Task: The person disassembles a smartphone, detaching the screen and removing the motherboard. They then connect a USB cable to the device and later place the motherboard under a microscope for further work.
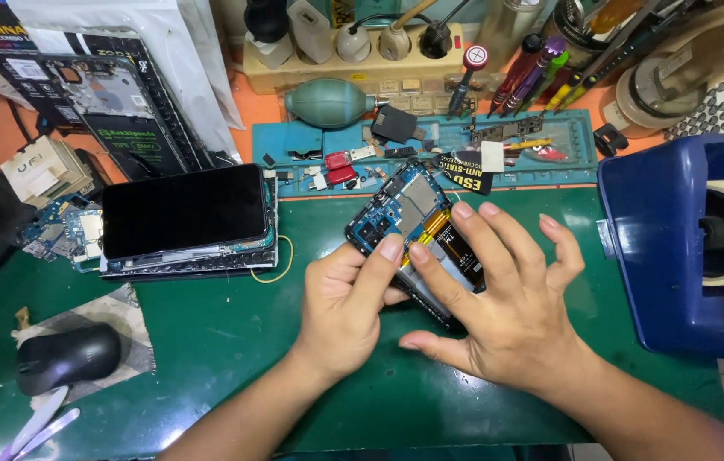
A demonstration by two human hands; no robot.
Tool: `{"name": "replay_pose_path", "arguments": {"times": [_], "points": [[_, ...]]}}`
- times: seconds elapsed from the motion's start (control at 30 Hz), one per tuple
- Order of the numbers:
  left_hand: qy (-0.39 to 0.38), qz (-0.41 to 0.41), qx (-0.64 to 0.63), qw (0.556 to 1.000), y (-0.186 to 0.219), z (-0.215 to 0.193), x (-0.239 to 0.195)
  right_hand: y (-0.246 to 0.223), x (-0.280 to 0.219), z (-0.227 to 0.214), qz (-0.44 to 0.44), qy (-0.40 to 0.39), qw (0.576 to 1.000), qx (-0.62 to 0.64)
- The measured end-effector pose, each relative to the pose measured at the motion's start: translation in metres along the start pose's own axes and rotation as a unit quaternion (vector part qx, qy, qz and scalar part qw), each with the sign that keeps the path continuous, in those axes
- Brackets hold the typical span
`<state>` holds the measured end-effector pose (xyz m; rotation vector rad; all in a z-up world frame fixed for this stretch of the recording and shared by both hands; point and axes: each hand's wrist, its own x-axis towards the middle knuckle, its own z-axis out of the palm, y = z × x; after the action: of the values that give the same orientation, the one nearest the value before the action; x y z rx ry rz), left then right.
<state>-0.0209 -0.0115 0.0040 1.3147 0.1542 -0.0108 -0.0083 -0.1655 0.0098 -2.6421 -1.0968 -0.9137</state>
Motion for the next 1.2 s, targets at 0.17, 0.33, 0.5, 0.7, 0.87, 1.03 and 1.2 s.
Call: {"name": "replay_pose_path", "arguments": {"times": [0.17, 0.33, 0.5, 0.7, 0.87, 1.03, 1.2], "points": [[0.005, 0.000, 0.040, 0.999, 0.000, 0.000, 0.000, 0.000, 0.001, -0.002, -0.005, 0.001, 1.000, -0.007], [0.004, 0.002, 0.050, 0.999, -0.001, 0.000, -0.001, 0.001, 0.002, -0.004, -0.006, 0.000, 1.000, -0.014], [-0.008, 0.045, 0.117, 0.992, 0.002, 0.000, -0.002, 0.000, 0.005, -0.008, 0.001, 0.011, 1.000, -0.025], [-0.036, 0.074, 0.145, 0.986, 0.006, 0.002, -0.004, -0.004, 0.002, -0.011, 0.008, 0.010, 1.000, -0.021], [-0.012, -0.043, -0.044, 0.998, -0.009, 0.005, 0.004, 0.000, -0.002, -0.006, 0.015, -0.007, 1.000, -0.019], [-0.014, -0.047, -0.232, 0.972, 0.000, 0.006, 0.008, 0.012, -0.008, 0.001, -0.017, 0.020, 0.998, 0.062], [0.050, -0.048, -0.280, 0.957, 0.000, 0.001, 0.014, 0.019, -0.007, 0.001, -0.041, 0.073, 0.987, 0.134]]}}
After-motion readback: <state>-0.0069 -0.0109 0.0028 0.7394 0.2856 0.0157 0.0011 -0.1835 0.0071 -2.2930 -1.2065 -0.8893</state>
